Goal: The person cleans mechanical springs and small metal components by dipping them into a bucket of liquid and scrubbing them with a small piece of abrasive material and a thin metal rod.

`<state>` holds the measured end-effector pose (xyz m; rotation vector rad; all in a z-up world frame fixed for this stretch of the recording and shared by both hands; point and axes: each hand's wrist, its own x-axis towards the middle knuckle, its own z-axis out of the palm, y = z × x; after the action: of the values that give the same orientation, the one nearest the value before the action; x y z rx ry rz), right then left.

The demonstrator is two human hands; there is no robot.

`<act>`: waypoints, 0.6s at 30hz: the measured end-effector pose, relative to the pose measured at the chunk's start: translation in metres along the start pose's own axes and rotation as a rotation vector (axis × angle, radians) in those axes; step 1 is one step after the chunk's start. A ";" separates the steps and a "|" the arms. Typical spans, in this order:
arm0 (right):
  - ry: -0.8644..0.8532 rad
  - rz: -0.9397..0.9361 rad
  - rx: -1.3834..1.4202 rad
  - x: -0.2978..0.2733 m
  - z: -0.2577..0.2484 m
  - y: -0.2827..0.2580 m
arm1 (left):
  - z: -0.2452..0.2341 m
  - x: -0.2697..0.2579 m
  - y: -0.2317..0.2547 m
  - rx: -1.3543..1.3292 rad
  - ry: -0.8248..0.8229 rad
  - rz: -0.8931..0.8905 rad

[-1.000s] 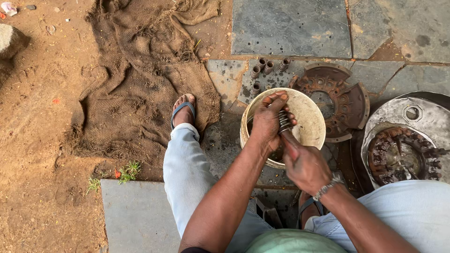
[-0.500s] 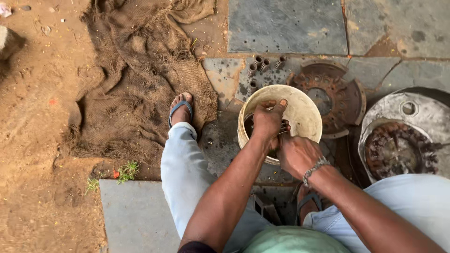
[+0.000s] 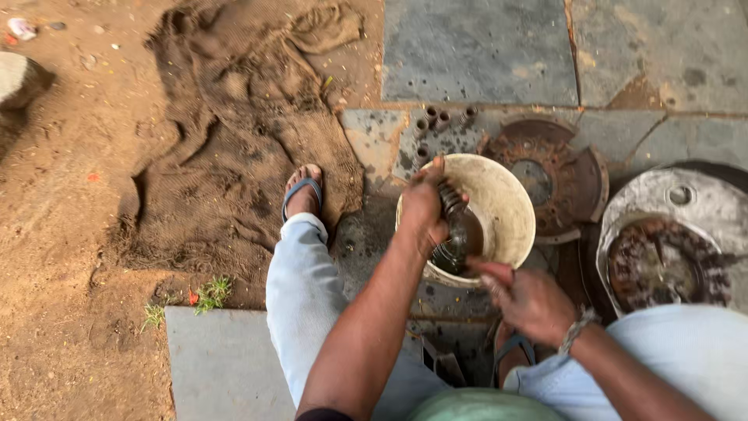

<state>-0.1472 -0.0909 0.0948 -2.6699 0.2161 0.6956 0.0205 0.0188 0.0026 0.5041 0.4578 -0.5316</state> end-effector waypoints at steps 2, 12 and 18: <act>-0.036 0.285 0.312 0.012 -0.008 0.015 | -0.003 -0.002 -0.003 -0.022 -0.040 -0.107; 0.167 -0.008 0.341 0.034 -0.065 0.049 | 0.008 -0.008 -0.006 -0.105 -0.187 -0.217; 0.230 -0.123 0.939 0.051 -0.047 0.061 | 0.020 -0.019 -0.004 -0.052 -0.151 -0.140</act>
<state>-0.0970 -0.1685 0.0883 -1.8227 0.3334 0.1572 0.0090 0.0114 0.0264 0.3804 0.3633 -0.6858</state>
